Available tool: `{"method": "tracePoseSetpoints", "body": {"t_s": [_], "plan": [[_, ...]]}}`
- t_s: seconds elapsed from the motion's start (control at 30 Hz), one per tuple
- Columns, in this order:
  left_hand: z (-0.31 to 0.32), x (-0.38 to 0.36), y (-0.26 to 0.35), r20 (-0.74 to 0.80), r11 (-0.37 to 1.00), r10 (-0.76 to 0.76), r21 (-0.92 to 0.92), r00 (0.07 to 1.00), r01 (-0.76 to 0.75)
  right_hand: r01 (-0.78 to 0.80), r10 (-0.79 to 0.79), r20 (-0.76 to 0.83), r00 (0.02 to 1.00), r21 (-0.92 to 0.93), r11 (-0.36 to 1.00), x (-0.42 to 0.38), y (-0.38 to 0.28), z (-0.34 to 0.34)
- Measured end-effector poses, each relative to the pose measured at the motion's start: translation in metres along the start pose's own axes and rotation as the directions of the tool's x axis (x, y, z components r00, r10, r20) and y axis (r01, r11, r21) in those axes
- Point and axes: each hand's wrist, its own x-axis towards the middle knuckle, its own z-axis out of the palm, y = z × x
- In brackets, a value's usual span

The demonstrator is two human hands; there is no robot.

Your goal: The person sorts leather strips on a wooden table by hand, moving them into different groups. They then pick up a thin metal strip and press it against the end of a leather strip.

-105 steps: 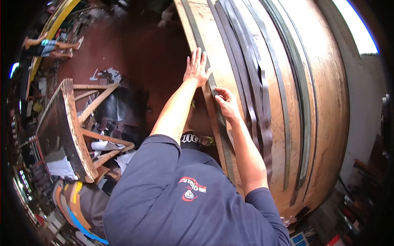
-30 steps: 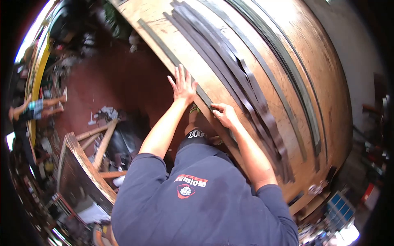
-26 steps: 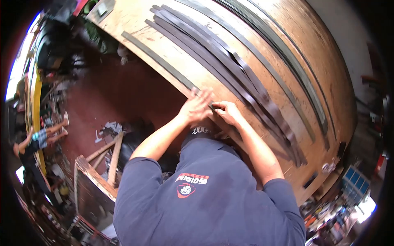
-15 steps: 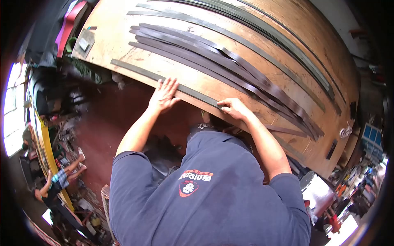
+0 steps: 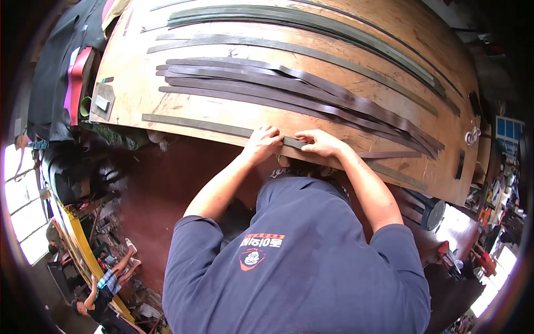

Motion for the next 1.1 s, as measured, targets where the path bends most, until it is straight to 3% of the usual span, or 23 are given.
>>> {"method": "tracePoseSetpoints", "body": {"t_s": [0.03, 0.1, 0.17, 0.33, 0.6, 0.77, 1.1], "plan": [[0.002, -0.001, -0.001, 0.023, 1.000, -0.015, 0.015, 1.000, 0.014, 0.000, 0.000, -0.005, 1.000, 0.001, 1.000, -0.005, -0.004, -0.003], [0.003, -0.002, 0.001, 0.049, 0.999, -0.029, 0.026, 0.998, 0.027, -0.137, 0.127, -0.068, 0.990, -0.170, 0.976, -0.021, -0.021, -0.009], [0.002, -0.002, 0.006, -0.030, 0.998, -0.049, 0.027, 0.998, 0.049, -0.136, 0.121, -0.087, 0.989, -0.200, 0.970, -0.034, -0.025, -0.012], [0.000, -0.003, 0.005, -0.037, 0.998, -0.041, 0.045, 0.998, 0.043, -0.120, 0.060, -0.160, 0.985, -0.397, 0.910, -0.053, -0.025, -0.015], [0.001, -0.006, 0.005, -0.037, 0.999, -0.039, 0.025, 0.999, 0.040, -0.074, 0.023, -0.225, 0.974, -0.222, 0.972, -0.058, 0.002, -0.014], [-0.001, -0.002, 0.019, -0.036, 0.986, -0.121, 0.107, 0.992, 0.125, -0.048, 0.007, -0.235, 0.972, -0.168, 0.985, -0.057, 0.013, -0.013], [0.014, 0.015, 0.030, 0.030, 0.998, -0.054, 0.018, 0.998, 0.054, -0.048, 0.016, -0.251, 0.968, -0.122, 0.991, -0.057, 0.008, -0.013]]}}
